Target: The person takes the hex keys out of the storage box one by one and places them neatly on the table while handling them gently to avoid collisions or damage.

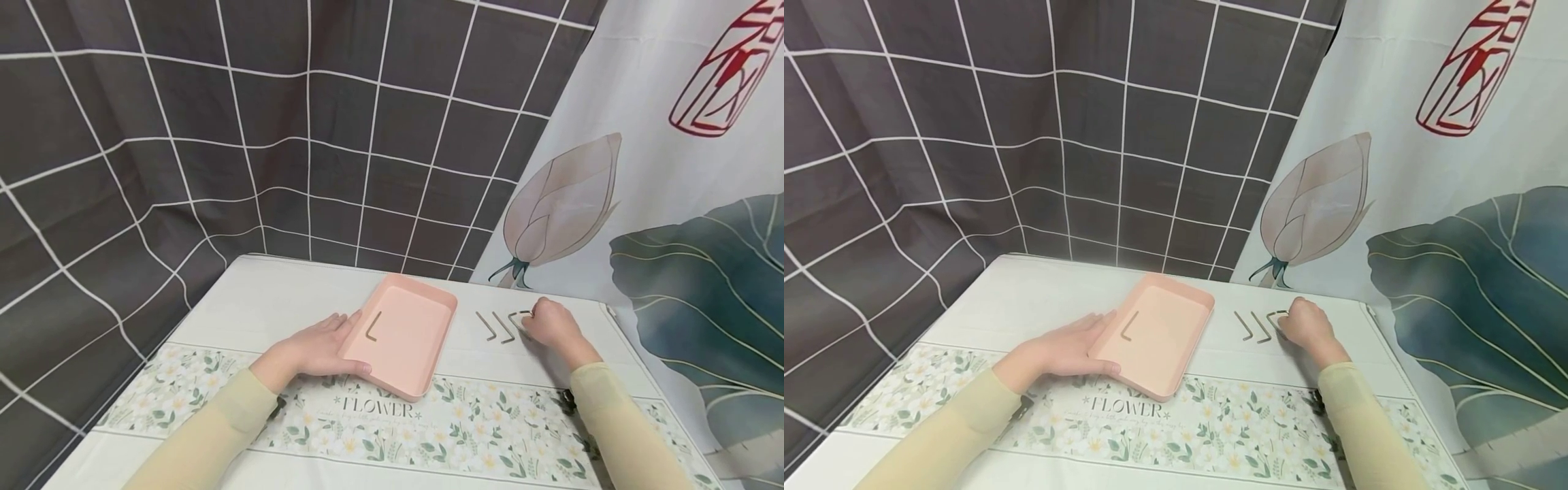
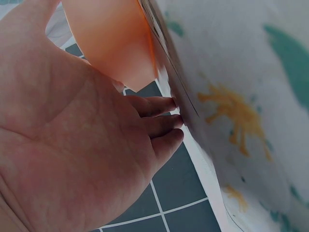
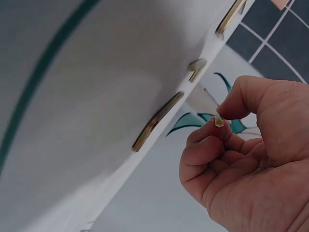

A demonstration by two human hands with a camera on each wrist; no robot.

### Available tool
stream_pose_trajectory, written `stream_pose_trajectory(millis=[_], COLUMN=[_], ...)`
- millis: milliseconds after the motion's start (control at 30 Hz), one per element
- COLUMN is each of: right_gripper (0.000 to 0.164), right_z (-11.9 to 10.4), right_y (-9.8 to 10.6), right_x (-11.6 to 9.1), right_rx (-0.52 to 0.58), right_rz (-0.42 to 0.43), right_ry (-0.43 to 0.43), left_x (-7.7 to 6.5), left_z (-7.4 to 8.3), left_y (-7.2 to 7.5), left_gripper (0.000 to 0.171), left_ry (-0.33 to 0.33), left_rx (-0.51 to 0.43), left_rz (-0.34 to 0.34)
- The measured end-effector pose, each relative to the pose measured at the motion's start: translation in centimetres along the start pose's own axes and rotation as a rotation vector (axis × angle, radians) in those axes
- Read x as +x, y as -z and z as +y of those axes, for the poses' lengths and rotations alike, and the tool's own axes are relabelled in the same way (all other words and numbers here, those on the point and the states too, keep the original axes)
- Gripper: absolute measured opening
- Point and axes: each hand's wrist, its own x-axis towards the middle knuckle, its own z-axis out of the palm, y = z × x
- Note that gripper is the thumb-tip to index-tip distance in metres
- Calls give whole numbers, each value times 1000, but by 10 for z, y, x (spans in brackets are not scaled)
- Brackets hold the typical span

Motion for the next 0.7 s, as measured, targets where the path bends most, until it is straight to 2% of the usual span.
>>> stream_pose_trajectory(millis=[367, 700], right_gripper=[20, 19], right_z=[20, 38], right_y=[5, 8], right_x=[0, 3], right_rx=[-14, -9], right_rz=[22, -31], right_ry=[-3, 0], left_x=[-1, 0], left_z=[1, 0], left_y=[0, 0], left_gripper=[130, 131], left_ry=[-4, -7], left_rx=[-3, 0], left_rz=[1, 2])
